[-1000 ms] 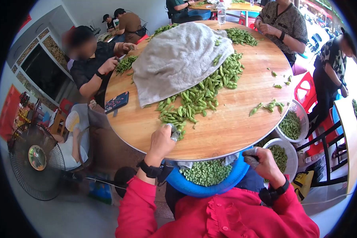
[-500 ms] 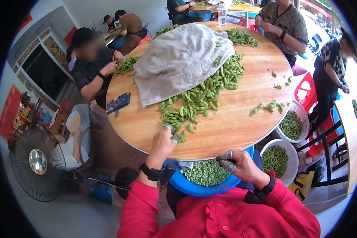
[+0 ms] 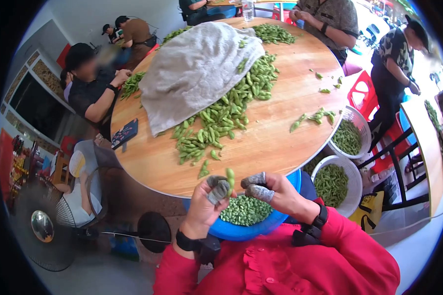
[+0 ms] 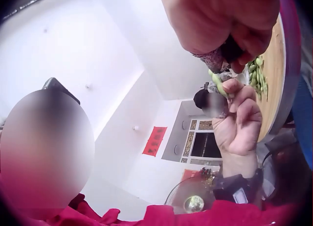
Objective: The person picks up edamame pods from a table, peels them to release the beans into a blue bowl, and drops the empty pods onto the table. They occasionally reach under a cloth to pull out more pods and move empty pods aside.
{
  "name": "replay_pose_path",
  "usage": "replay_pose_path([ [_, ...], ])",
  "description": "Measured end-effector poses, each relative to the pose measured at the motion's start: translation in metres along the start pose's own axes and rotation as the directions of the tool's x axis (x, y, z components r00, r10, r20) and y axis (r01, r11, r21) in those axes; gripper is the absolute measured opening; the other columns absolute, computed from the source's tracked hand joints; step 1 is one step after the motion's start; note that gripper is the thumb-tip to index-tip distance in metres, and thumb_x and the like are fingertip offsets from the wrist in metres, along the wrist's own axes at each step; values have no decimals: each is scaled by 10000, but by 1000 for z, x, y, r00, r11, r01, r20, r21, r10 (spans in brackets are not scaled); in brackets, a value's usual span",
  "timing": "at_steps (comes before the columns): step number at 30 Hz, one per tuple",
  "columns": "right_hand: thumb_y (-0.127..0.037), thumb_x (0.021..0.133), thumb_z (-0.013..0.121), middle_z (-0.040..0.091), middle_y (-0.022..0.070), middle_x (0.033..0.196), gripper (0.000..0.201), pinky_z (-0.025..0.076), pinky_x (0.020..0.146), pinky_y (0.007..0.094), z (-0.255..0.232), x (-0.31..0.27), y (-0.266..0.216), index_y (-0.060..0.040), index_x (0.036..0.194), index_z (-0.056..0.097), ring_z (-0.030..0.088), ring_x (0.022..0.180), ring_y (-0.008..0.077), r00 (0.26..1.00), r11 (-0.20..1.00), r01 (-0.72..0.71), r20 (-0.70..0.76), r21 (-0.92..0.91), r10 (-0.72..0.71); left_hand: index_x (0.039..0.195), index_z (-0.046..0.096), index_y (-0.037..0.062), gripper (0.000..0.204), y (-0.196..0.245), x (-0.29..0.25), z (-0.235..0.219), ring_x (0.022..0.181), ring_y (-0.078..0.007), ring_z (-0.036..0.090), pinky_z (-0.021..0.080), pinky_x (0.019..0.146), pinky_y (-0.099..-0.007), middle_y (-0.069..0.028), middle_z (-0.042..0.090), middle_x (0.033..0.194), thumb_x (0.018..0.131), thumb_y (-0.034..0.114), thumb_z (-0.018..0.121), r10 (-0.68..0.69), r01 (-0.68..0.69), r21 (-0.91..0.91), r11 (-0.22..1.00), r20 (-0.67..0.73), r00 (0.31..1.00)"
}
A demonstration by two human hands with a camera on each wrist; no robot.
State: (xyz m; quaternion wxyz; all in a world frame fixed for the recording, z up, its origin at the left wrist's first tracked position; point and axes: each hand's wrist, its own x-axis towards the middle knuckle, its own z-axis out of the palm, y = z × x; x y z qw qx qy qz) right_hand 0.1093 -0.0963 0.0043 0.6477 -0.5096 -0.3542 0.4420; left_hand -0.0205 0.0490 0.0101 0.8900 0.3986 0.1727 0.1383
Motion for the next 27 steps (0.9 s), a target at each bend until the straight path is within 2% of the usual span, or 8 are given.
replay_pose_path([
  [4, -178, 833, 548, 575, -3, 814, 196, 410, 678, 217, -3, -4, -5, 3, 906, 556, 497, 745, 56, 995, 990, -79, 69, 117, 71, 872, 539, 41, 120, -23, -7, 7, 487, -76, 469, 327, 397, -152, -129, 580, 708, 768, 77, 589, -60, 64, -107, 992, 41, 997],
  [9, -226, 834, 548, 557, -26, 783, 212, 392, 640, 187, -6, -12, -11, -22, 891, 557, 479, 703, 38, 971, 960, -236, 82, 153, 226, 854, 531, 42, 108, -30, -11, 17, 491, -82, 476, 323, 393, -158, -110, 576, 695, 784, 97, 592, 50, -51, -3, 999, -64, 997],
  [11, -213, 844, 531, 559, -17, 789, 205, 400, 645, 197, -6, -12, -9, -15, 892, 552, 485, 717, 45, 981, 968, -189, 68, 164, 180, 851, 529, 40, 113, -34, -13, 23, 489, -82, 475, 323, 392, -160, -104, 574, 691, 783, 100, 598, 116, -112, 42, 993, -129, 985],
  [18, -143, 865, 484, 560, 8, 789, 164, 414, 665, 227, 3, -11, 6, 8, 892, 540, 485, 751, 55, 999, 999, 26, -43, 34, -25, 860, 518, 53, 115, -42, -14, 22, 479, -81, 464, 318, 394, -175, -95, 574, 699, 782, 85, 595, 181, -177, 40, 983, -151, 972],
  [21, -128, 862, 484, 544, -8, 751, 140, 400, 623, 219, 4, -10, 13, 2, 857, 534, 456, 707, 42, 996, 998, 63, -58, -10, -63, 873, 512, 57, 109, -48, -13, 20, 475, -80, 453, 319, 398, -177, -92, 571, 696, 789, 70, 580, 186, -187, 12, 982, -131, 974],
  [24, -206, 864, 497, 561, 2, 781, 212, 412, 675, 223, 1, -11, 21, 0, 871, 546, 497, 739, 66, 997, 998, 9, -70, -60, -13, 877, 509, 60, 97, -50, -13, 17, 475, -79, 446, 325, 407, -176, -85, 566, 687, 797, 59, 565, 175, -177, -12, 984, -82, 981],
  [26, -158, 849, 509, 520, -23, 697, 167, 379, 585, 217, 3, -8, 25, -3, 788, 526, 430, 663, 47, 993, 997, 18, -115, -70, -26, 869, 508, 63, 79, -49, -14, 19, 474, -77, 442, 329, 415, -174, -74, 560, 675, 805, 63, 555, 156, -158, -12, 987, -96, 983],
  [27, -133, 841, 515, 499, -35, 654, 160, 363, 539, 215, 4, -7, 26, -5, 747, 515, 397, 625, 38, 990, 997, 23, -138, -74, -34, 870, 505, 63, 90, -48, -14, 19, 481, -80, 446, 338, 419, -183, -67, 559, 683, 804, 85, 563, 156, -150, 62, 987, -110, 982],
])
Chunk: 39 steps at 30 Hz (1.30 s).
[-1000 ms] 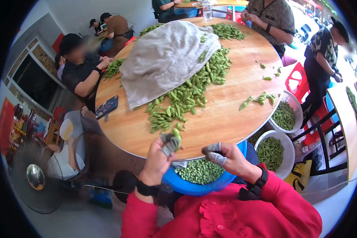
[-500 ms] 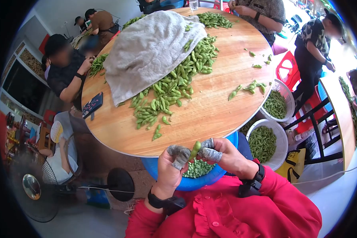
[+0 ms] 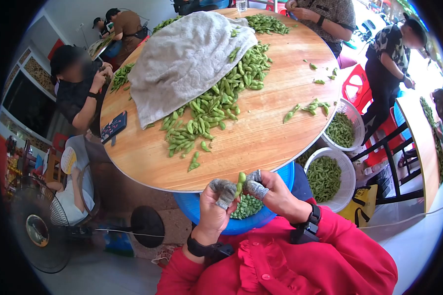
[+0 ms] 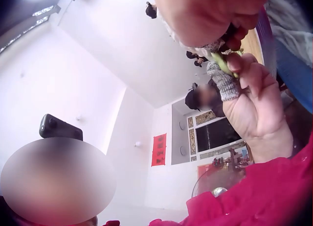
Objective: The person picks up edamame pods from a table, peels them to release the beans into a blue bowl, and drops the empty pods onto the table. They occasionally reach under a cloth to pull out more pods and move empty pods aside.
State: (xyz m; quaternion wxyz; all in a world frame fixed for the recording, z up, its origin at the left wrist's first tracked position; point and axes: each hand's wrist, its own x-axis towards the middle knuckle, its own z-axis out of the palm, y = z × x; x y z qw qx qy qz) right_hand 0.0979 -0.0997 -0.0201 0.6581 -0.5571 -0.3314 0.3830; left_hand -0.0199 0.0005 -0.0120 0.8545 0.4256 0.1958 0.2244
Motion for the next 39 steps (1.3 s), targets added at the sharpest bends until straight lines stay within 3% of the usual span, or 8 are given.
replay_pose_path([
  [3, -134, 833, 527, 501, -33, 642, 165, 368, 538, 217, 0, 0, -1, -5, 730, 522, 400, 623, 36, 1000, 1000, -19, -14, 5, 19, 877, 495, 58, 160, 3, -2, 1, 522, -86, 470, 360, 434, -202, -47, 550, 704, 789, 144, 597, 131, -121, 414, 902, 4, 991],
  [9, -203, 866, 494, 560, -3, 782, 199, 406, 650, 215, -6, -2, -2, -9, 858, 537, 479, 715, 50, 991, 994, -67, 108, -91, 77, 906, 482, 14, 278, 10, -2, 1, 662, -292, 555, 435, 558, -356, -127, 544, 761, 721, 158, 632, 323, -490, 856, -162, 515, 794],
  [16, -163, 862, 499, 574, 25, 845, 174, 417, 701, 237, -6, -4, 6, 5, 894, 532, 500, 774, 77, 981, 978, 51, 173, 203, -88, 849, 529, 19, 209, -7, -1, -1, 523, -254, 520, 395, 476, -335, -94, 525, 608, 827, 226, 521, 467, -504, 818, 279, 343, 815],
  [20, -168, 859, 502, 573, 26, 858, 177, 420, 726, 244, -4, -1, 20, 3, 893, 533, 512, 792, 91, 971, 960, 80, 195, 269, -136, 796, 553, 28, 418, -18, -2, -12, 478, -27, 378, 277, 419, -195, 38, 445, 529, 883, 404, 392, 180, -153, 460, 875, -15, 984],
  [23, -192, 853, 517, 554, 5, 806, 196, 411, 673, 239, -4, 1, 24, 1, 884, 534, 486, 744, 78, 979, 976, 47, 185, 215, -88, 815, 554, 31, 396, -16, -1, -20, 476, -31, 384, 278, 423, -193, 38, 444, 528, 888, 386, 392, 20, -9, 441, 898, -20, 1000],
  [27, -159, 834, 528, 493, -30, 652, 164, 369, 535, 234, -8, 2, 11, -7, 775, 543, 400, 624, 55, 989, 994, 28, 147, -101, -13, 901, 549, 28, 210, -12, 0, -5, 562, -26, 432, 332, 482, -174, 33, 507, 664, 863, 226, 493, 310, -387, 635, 669, 235, 921],
  [33, -95, 817, 510, 562, 9, 690, 115, 419, 589, 261, -2, 0, -10, 3, 799, 568, 497, 672, 79, 961, 995, 51, 265, 87, -72, 908, 561, 18, 139, -3, -4, -32, 593, -27, 453, 376, 518, -180, 30, 532, 696, 835, 86, 464, -9, -154, 540, 827, 287, 958],
  [39, -13, 740, 517, 590, 129, 707, 125, 434, 608, 291, 2, -1, -12, 6, 845, 581, 550, 653, 147, 963, 900, 180, 257, -397, -79, 819, 548, -6, 166, -15, 0, -25, 549, -102, 469, 370, 500, -263, -62, 514, 570, 815, 134, 459, 126, -169, 642, 748, 112, 986],
])
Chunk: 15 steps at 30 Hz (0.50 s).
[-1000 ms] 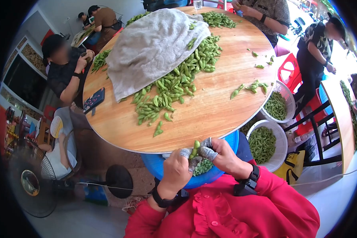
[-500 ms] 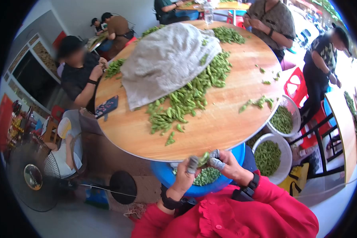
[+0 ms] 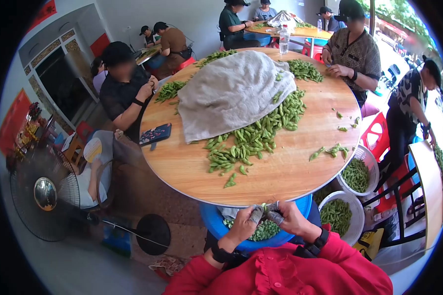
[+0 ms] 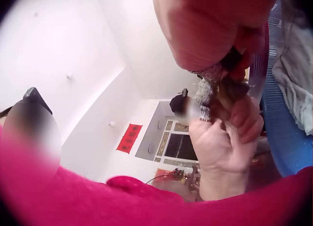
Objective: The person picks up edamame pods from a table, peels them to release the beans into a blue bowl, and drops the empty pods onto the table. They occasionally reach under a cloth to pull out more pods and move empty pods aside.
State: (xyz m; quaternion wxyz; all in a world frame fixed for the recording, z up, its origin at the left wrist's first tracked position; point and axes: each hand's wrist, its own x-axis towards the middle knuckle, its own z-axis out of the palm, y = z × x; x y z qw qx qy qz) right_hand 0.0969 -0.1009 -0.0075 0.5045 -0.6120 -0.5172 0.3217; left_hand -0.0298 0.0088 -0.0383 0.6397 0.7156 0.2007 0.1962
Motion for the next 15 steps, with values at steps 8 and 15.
replay_pose_path([
  [8, -75, 660, 585, 540, 220, 662, 122, 432, 566, 386, 17, 1, 18, 26, 706, 536, 533, 649, 393, 989, 938, 46, -117, -343, -92, 820, 528, -26, 178, -36, 1, 8, 575, -108, 435, 375, 523, -289, -44, 498, 609, 729, 27, 384, -30, 20, -93, 995, -113, 993],
  [15, -65, 662, 568, 536, 210, 642, 90, 419, 533, 385, 5, -1, 5, 10, 702, 537, 536, 612, 364, 991, 944, -2, -127, -330, -42, 894, 554, 7, 210, -17, -3, -16, 579, -74, 456, 373, 520, -214, -11, 530, 681, 766, 92, 412, -91, 100, -73, 992, 122, 988],
])
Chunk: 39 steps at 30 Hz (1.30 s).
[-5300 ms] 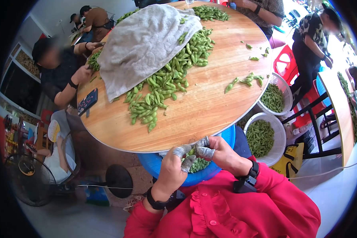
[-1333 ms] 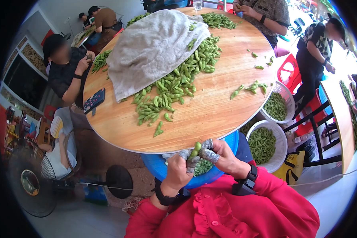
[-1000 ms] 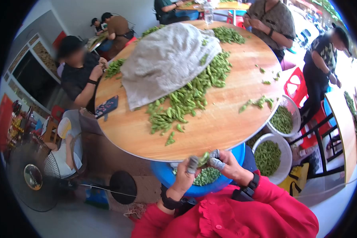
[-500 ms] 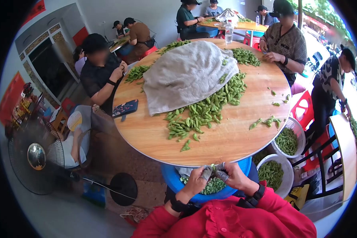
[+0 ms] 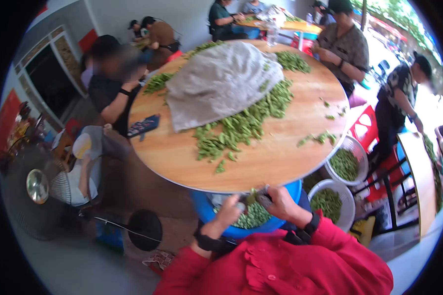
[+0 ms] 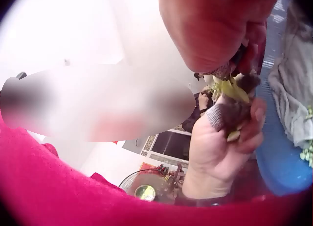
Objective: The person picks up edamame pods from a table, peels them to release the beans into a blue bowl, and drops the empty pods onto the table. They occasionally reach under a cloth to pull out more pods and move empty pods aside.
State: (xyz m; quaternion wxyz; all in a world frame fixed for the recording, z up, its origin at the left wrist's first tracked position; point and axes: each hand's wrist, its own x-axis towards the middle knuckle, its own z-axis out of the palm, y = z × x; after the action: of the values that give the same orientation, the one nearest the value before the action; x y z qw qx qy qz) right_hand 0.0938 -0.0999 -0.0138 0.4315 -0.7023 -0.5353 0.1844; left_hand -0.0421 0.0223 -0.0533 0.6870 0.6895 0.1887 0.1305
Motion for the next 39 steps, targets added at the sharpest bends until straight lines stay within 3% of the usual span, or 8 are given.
replay_pose_path([
  [2, -73, 697, 575, 534, 197, 639, 87, 419, 526, 356, -6, 1, -4, 3, 736, 560, 540, 597, 334, 1000, 998, 10, 25, -59, -8, 882, 565, 60, 188, 30, -10, -2, 471, -17, 393, 281, 412, -159, 21, 522, 623, 817, 227, 507, -144, 135, -173, 976, -37, 989],
  [6, -109, 645, 549, 534, 203, 639, 129, 412, 560, 401, -4, 2, -8, 10, 691, 531, 526, 628, 375, 975, 973, 174, 166, -150, -148, 895, 559, 71, 184, 33, -7, 7, 463, -12, 402, 269, 396, -140, 19, 533, 636, 787, 212, 610, 53, -53, -113, 992, 0, 999],
  [13, -132, 692, 591, 531, 171, 617, 151, 404, 532, 339, -9, 8, 22, 6, 743, 557, 479, 530, 217, 923, 962, 16, 366, 272, -119, 939, 546, 48, 188, 18, -8, 1, 493, 9, 424, 270, 387, -137, 39, 569, 694, 783, 131, 609, -217, 305, -365, 879, 264, 940],
  [17, -135, 693, 587, 527, 169, 607, 152, 400, 530, 335, -13, 8, 9, 6, 741, 558, 474, 528, 210, 896, 981, 52, 426, 186, -128, 958, 527, 42, 232, 10, -12, 10, 688, -54, 512, 418, 585, -189, -4, 570, 815, 731, 9, 567, -103, 150, -383, 911, 140, 985],
  [25, -186, 649, 558, 553, 184, 635, 164, 434, 586, 416, 3, -5, 40, -23, 667, 563, 552, 646, 359, 930, 962, 103, 367, -251, -4, 987, 485, -14, 345, -42, -1, 6, 722, -158, 554, 436, 616, -260, -62, 571, 819, 644, -52, 478, -29, 23, 229, 973, 22, 999],
  [28, -171, 659, 547, 575, 171, 657, 140, 449, 597, 417, -47, -23, 64, -36, 671, 581, 566, 653, 346, 883, 824, -143, 305, -549, 357, 872, 522, -9, 214, -1, -10, 3, 665, -245, 579, 453, 608, -305, -132, 586, 745, 663, 13, 561, -140, 127, 551, 825, -19, 990],
  [31, -125, 642, 542, 585, 174, 689, 120, 453, 623, 418, -96, -53, 92, -29, 691, 595, 569, 675, 342, 881, 668, -334, 31, -665, 471, 839, 531, 7, 168, 18, -2, 4, 640, -268, 572, 453, 586, -327, -121, 583, 721, 680, 25, 583, 449, -354, 607, 711, -5, 894],
  [39, -89, 622, 553, 561, 205, 683, 151, 440, 605, 387, -110, -68, 78, 12, 730, 583, 548, 678, 357, 920, 854, -379, -47, -356, 389, 743, 526, -8, 143, 49, 72, -57, 644, -331, 555, 426, 571, -400, -170, 568, 691, 677, 79, 618, 345, 35, 808, 588, -290, 893],
])
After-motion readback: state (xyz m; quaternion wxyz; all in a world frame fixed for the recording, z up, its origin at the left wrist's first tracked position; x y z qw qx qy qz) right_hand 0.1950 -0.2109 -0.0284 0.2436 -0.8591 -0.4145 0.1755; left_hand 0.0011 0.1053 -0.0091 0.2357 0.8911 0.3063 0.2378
